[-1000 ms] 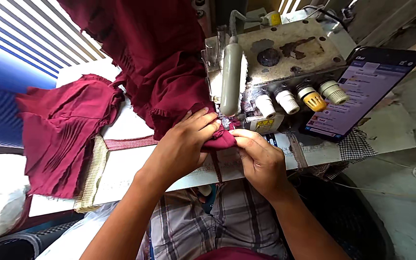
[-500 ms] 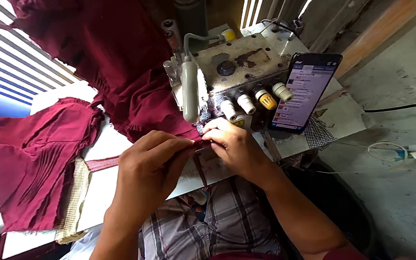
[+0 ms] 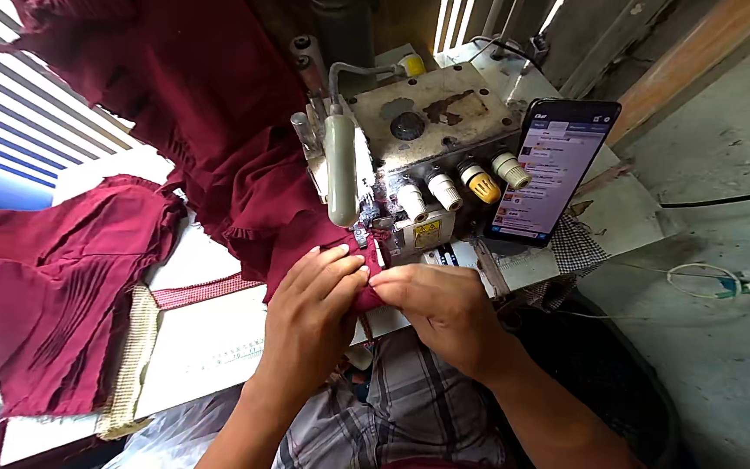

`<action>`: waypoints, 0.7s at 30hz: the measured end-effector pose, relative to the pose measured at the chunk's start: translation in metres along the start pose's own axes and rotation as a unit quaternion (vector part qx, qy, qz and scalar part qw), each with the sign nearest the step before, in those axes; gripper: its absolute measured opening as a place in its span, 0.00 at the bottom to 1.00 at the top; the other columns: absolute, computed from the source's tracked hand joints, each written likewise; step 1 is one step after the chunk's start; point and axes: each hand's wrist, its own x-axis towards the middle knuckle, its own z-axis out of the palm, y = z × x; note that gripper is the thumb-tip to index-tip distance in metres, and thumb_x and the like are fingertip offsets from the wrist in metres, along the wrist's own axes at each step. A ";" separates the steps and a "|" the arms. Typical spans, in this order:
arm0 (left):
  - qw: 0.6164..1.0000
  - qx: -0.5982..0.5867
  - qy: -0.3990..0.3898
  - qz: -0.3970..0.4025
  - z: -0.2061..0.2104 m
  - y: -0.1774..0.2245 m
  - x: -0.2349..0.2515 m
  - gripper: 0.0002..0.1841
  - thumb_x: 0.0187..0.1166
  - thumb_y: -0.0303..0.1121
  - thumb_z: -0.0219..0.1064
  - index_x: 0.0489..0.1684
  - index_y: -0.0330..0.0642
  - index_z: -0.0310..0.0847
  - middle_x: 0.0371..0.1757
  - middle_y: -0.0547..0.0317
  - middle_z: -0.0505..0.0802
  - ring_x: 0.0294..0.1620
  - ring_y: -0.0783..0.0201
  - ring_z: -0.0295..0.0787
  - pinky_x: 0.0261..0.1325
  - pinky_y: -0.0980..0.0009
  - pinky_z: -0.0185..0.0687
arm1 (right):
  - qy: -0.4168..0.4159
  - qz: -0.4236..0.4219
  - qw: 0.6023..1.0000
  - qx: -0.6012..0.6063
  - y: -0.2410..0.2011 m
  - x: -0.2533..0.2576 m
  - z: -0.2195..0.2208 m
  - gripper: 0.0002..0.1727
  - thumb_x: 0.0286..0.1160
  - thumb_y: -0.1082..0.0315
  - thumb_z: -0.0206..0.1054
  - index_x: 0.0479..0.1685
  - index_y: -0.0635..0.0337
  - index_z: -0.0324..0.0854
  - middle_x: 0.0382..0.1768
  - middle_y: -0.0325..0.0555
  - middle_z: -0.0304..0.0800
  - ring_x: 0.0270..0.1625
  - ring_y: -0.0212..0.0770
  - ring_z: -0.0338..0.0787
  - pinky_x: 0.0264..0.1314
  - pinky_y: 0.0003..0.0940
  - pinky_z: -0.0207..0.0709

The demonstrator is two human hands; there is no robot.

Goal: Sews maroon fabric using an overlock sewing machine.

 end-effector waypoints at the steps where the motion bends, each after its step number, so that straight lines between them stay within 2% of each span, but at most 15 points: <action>1: 1.000 0.004 -0.015 0.012 0.001 -0.003 -0.004 0.12 0.82 0.31 0.61 0.48 0.44 0.93 0.61 0.57 0.96 0.73 0.56 0.87 0.82 0.53 0.74 | 0.003 0.006 1.000 -0.001 0.002 -0.009 0.005 0.12 0.83 0.73 0.64 0.42 0.54 0.95 0.50 0.41 0.98 0.52 0.33 0.96 0.53 0.28 0.89; 7: 0.999 -0.016 -0.038 0.008 0.001 -0.005 -0.021 0.16 0.85 0.29 0.58 0.62 0.46 0.91 0.69 0.57 0.92 0.79 0.56 0.82 0.86 0.49 0.68 | 0.053 0.047 0.997 0.040 0.010 -0.039 0.027 0.11 0.80 0.77 0.66 0.45 0.58 0.95 0.56 0.48 0.97 0.61 0.37 0.95 0.64 0.28 0.88; 21: 0.998 -0.049 -0.048 -0.001 -0.007 -0.010 -0.008 0.16 0.79 0.31 0.62 0.56 0.47 0.94 0.68 0.58 0.93 0.79 0.55 0.82 0.85 0.47 0.69 | 0.063 0.052 0.997 0.006 0.008 -0.031 0.030 0.10 0.81 0.76 0.64 0.43 0.60 0.93 0.53 0.49 0.97 0.60 0.37 0.95 0.62 0.27 0.87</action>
